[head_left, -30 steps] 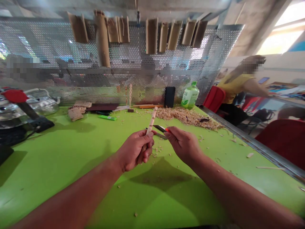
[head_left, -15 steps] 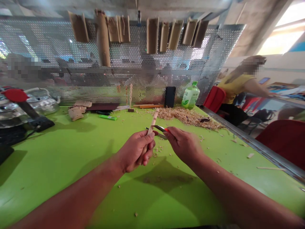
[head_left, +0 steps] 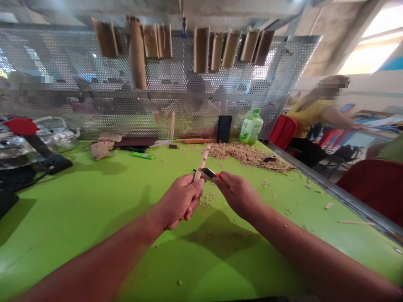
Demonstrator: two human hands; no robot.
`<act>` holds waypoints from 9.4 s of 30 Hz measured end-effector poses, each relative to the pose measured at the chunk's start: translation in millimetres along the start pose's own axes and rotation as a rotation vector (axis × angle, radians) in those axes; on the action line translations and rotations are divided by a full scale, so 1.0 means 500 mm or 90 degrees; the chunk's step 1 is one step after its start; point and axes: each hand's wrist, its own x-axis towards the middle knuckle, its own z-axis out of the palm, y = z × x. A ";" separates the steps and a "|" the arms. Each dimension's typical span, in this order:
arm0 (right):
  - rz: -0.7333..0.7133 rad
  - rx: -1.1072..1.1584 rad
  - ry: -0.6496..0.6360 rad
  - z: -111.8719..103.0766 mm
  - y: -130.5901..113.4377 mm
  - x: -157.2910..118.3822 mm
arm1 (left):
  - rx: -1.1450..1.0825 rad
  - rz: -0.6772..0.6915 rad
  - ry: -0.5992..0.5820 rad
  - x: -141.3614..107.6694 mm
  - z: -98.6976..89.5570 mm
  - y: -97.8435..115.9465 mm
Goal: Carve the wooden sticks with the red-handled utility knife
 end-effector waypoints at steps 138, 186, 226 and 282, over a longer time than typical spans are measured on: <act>-0.008 0.057 -0.001 -0.008 0.000 0.000 | 0.251 0.106 0.060 0.006 -0.007 -0.003; -0.092 0.186 0.025 -0.007 -0.006 -0.010 | 0.156 0.233 0.053 0.029 -0.033 -0.009; -0.137 0.207 -0.005 -0.017 -0.019 -0.018 | 0.199 0.225 0.023 0.026 -0.030 -0.002; -0.072 0.185 -0.075 -0.002 -0.007 -0.015 | 0.560 0.340 0.240 0.003 -0.012 -0.011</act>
